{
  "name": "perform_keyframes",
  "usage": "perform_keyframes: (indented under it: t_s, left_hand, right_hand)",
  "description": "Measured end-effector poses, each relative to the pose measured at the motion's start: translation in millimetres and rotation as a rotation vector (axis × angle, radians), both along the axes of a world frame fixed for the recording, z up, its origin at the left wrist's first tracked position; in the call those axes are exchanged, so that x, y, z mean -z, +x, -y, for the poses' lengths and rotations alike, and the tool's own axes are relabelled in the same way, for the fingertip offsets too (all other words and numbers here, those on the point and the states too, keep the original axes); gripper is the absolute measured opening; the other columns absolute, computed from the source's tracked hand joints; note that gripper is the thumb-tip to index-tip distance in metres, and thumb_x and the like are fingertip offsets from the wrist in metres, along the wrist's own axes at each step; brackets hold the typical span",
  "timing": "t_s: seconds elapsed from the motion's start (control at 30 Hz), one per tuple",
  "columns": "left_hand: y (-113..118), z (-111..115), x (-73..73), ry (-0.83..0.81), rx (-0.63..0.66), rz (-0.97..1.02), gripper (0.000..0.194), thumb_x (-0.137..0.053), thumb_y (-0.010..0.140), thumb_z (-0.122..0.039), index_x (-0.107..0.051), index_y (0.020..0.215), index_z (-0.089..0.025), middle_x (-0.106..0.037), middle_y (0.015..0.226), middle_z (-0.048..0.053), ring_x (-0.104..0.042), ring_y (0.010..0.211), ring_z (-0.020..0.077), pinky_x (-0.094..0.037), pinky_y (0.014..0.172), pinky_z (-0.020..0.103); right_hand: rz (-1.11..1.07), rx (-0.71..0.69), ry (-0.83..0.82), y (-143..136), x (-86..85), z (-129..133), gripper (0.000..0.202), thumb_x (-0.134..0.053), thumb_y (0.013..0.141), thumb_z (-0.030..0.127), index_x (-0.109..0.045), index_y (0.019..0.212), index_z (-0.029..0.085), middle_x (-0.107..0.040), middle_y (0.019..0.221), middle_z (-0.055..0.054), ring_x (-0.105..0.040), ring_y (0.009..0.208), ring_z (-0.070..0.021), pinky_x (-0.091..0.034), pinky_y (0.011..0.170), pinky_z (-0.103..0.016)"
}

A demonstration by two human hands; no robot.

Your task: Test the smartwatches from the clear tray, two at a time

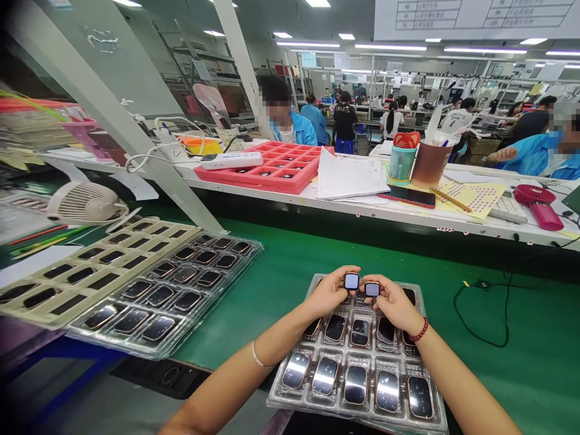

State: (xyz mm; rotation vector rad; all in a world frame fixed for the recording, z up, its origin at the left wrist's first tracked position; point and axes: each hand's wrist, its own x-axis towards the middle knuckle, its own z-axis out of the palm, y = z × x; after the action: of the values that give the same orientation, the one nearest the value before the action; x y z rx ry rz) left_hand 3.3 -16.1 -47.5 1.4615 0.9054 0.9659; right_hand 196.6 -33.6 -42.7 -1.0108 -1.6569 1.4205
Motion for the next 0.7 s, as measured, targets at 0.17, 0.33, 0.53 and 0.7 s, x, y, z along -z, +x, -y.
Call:
perform_keyframes:
  t_s: [0.17, 0.33, 0.53, 0.7]
  left_hand:
    - [0.9, 2.5, -4.2, 0.015, -0.001, -0.025, 0.051, -0.053, 0.063, -0.004, -0.052, 0.113, -0.017, -0.061, 0.1, 0.007, -0.059, 0.083, 0.016, -0.046, 0.071, 0.025]
    - [1.0, 3.2, -2.8, 0.0, 0.016, 0.026, 0.039, -0.055, 0.07, -0.013, -0.053, 0.109, -0.015, -0.063, 0.091, 0.006, -0.059, 0.078, 0.0155, -0.045, 0.068, 0.025]
    - [-0.3, 2.3, -1.1, 0.032, 0.024, 0.001, 0.038, -0.053, 0.072, -0.013, -0.053, 0.11, -0.016, -0.062, 0.087, 0.004, -0.056, 0.07, 0.0127, -0.045, 0.066, 0.025]
    - [-0.5, 4.9, -6.7, 0.009, -0.001, -0.028, 0.042, -0.051, 0.071, -0.011, -0.051, 0.112, -0.017, -0.061, 0.084, 0.003, -0.055, 0.068, 0.0121, -0.044, 0.063, 0.024]
  right_hand:
    - [-0.016, -0.028, 0.005, 0.2, -3.6, 2.2, 0.042, -0.047, 0.074, 0.007, -0.049, 0.113, 0.023, -0.06, 0.109, -0.006, -0.062, 0.086, -0.0178, -0.051, 0.068, -0.029]
    - [0.017, -0.02, -0.001, 0.9, -3.1, 1.4, 0.029, -0.046, 0.083, 0.017, -0.051, 0.111, 0.021, -0.061, 0.105, -0.008, -0.064, 0.077, -0.017, -0.051, 0.065, -0.03]
    - [0.015, -0.016, -0.007, 0.4, -2.5, 1.2, 0.029, -0.047, 0.083, 0.018, -0.05, 0.111, 0.022, -0.061, 0.104, -0.007, -0.064, 0.078, -0.0175, -0.05, 0.066, -0.03]
    - [0.006, -0.016, -0.011, 0.1, -3.4, 1.9, 0.028, -0.047, 0.083, 0.019, -0.05, 0.111, 0.022, -0.063, 0.103, -0.008, -0.065, 0.076, -0.0173, -0.049, 0.064, -0.03]
